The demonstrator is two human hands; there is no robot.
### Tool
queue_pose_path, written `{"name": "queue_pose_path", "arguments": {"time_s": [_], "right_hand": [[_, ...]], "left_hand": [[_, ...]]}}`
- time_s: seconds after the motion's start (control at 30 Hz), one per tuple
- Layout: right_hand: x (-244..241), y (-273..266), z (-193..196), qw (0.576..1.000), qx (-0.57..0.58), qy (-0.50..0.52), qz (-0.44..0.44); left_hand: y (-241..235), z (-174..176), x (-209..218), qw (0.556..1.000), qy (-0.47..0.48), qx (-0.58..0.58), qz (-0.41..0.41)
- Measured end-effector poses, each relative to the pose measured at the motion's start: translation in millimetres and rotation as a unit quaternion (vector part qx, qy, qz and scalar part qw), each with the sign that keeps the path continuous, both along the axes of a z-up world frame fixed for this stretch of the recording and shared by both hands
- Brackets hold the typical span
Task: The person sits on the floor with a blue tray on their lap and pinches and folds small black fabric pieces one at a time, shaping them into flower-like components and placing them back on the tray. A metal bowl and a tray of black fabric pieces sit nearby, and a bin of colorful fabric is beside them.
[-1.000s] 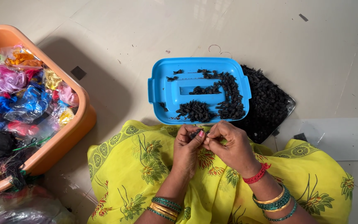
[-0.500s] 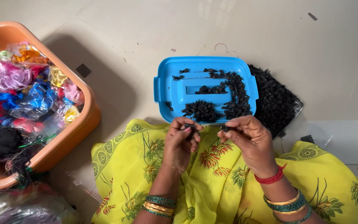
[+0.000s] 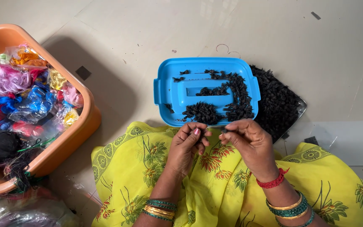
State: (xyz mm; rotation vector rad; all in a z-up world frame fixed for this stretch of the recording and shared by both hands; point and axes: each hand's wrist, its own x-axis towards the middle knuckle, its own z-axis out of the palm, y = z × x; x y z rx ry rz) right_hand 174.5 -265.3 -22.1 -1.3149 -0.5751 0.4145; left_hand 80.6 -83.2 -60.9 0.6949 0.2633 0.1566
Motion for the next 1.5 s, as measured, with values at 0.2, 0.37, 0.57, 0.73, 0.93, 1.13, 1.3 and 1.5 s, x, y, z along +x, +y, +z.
{"name": "queue_pose_path", "arguments": {"time_s": [0.2, 0.37, 0.57, 0.73, 0.93, 1.13, 1.3, 1.5], "right_hand": [[30.5, 11.6, -0.7, 0.985, -0.070, -0.065, -0.141], [35.7, 14.4, 3.7, 0.935, -0.183, -0.229, -0.198], [10.4, 17.4, 18.2, 0.953, -0.216, -0.205, -0.053], [8.8, 21.0, 17.8, 0.883, -0.262, -0.390, 0.008], [8.4, 19.3, 17.8, 0.893, -0.278, -0.352, 0.023], [4.5, 21.3, 27.8, 0.836, -0.307, -0.452, 0.046], [7.1, 18.5, 24.9, 0.825, -0.325, -0.461, 0.042], [5.7, 18.2, 16.2, 0.869, -0.302, -0.388, 0.046]], "left_hand": [[-2.6, 19.9, 2.4, 0.997, -0.009, -0.062, -0.049], [-2.8, 15.4, 5.2, 0.997, 0.006, -0.056, -0.055], [-8.4, -1.6, 6.2, 0.996, 0.015, 0.014, -0.087], [-11.4, 8.0, 7.1, 0.994, 0.032, 0.038, -0.093], [-12.2, 1.5, 5.8, 0.992, 0.022, 0.077, -0.098], [-13.1, 2.6, 4.1, 0.991, 0.040, 0.067, -0.109], [-10.9, -7.3, 7.0, 0.992, 0.042, 0.042, -0.108], [-14.7, -22.4, 7.4, 0.989, 0.047, 0.086, -0.112]]}}
